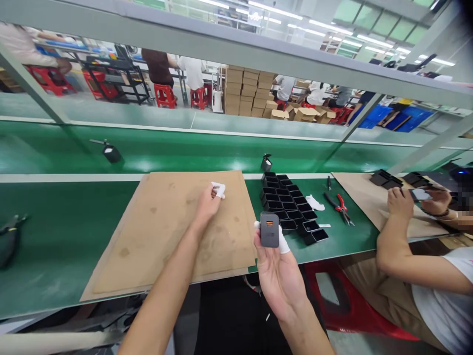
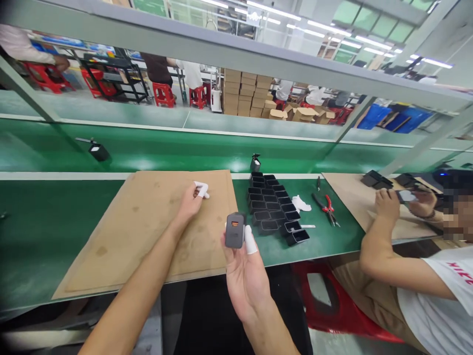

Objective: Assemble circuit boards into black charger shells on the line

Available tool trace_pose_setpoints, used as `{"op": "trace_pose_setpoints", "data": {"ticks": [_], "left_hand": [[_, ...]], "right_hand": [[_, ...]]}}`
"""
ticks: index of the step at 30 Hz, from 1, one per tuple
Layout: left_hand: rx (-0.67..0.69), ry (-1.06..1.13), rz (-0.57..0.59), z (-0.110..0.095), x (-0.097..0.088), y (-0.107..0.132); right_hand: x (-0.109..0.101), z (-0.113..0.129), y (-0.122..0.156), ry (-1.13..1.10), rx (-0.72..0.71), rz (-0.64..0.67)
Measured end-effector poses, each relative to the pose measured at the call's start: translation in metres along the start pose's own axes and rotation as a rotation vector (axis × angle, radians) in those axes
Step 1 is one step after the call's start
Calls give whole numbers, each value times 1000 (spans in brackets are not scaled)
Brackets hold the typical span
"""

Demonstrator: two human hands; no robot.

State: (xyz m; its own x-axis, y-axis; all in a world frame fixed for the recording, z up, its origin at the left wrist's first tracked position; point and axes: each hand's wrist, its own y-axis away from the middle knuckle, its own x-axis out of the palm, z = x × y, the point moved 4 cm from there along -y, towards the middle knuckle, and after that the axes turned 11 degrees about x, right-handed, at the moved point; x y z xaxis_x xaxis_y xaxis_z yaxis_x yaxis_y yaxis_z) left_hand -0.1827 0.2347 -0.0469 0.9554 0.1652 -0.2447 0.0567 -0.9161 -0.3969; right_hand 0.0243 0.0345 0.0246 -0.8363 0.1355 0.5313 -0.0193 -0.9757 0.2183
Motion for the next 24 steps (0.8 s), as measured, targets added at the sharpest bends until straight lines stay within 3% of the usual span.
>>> {"op": "trace_pose_setpoints", "data": {"ticks": [4, 8, 13, 18, 21, 24], "left_hand": [[-4, -4, -2, 1, 0, 0], [-3, -4, 6, 0, 1, -1], [-1, 3, 13, -4, 2, 0], [1, 0, 13, -9, 1, 2], [7, 5, 15, -9, 2, 2], [12, 7, 15, -10, 3, 3]], "right_hand": [[4, 8, 5, 36, -5, 81], [12, 15, 9, 39, -51, 64], [24, 20, 15, 57, 27, 77], [32, 25, 22, 54, -7, 87], [36, 27, 28, -75, 74, 90], [40, 27, 36, -282, 258, 31]]}}
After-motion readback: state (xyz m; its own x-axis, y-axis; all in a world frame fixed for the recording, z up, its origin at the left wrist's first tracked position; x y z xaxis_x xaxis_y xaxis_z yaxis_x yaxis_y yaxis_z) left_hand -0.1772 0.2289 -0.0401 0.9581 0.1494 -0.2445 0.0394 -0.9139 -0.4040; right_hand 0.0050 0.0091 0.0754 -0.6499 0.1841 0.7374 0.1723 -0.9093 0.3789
